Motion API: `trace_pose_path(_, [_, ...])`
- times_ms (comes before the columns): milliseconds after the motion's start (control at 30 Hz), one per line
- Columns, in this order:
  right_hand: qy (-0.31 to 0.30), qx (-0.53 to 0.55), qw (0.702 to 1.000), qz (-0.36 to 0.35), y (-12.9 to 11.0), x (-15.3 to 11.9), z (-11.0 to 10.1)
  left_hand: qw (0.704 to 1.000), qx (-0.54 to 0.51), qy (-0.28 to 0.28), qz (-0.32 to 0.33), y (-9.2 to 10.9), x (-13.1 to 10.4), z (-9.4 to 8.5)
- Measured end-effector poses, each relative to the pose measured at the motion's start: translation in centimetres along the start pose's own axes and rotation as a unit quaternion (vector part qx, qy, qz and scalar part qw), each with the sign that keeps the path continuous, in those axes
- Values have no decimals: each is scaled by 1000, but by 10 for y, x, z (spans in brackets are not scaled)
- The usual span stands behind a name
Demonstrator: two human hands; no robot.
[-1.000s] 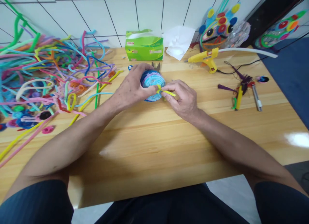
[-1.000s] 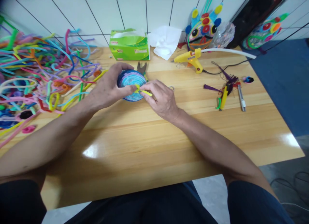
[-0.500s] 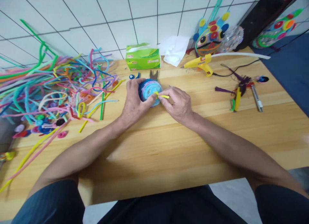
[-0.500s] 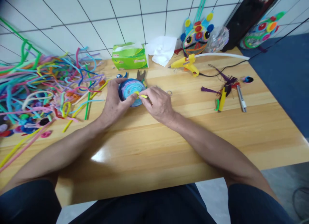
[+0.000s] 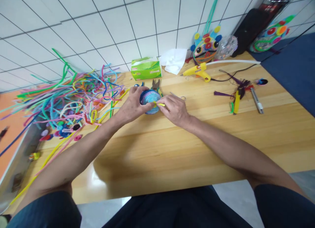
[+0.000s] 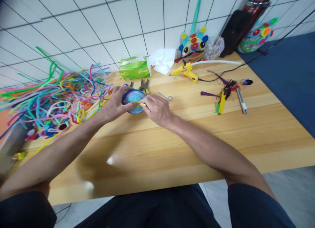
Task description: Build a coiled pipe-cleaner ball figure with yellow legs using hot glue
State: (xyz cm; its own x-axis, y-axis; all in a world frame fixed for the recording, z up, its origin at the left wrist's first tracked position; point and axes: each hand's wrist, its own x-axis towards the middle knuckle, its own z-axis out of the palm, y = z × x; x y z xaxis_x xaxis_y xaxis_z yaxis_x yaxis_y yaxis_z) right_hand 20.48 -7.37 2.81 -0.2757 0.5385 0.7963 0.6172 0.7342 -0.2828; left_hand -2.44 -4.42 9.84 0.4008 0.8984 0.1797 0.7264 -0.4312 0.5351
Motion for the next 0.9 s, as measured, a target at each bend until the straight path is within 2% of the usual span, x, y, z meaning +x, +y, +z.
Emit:
trace_pose_path(267, [-40,5,999,-8,-2,2,-2,996,-28,-86,-19,11,6,-16])
trace_pose_path(433, [-53,18,998,0,-1,2,0,995,-2,-98,4,10,4,-24])
trace_pose_path(533, [-61,31,998,9,0,2,0,995,-9,-95,7,9,3,-22])
trace_pose_path(600, [-62,36,997,13,1,2,-1,997,-19,-72,5,8,1,-17])
trace_pose_path(800, [-17,42,999,-13,5,6,-7,996,-53,67,-5,-4,-8,10])
trace_pose_path(900, [-12,28,999,-25,5,7,-9,993,-59,101,6,-9,-13,22])
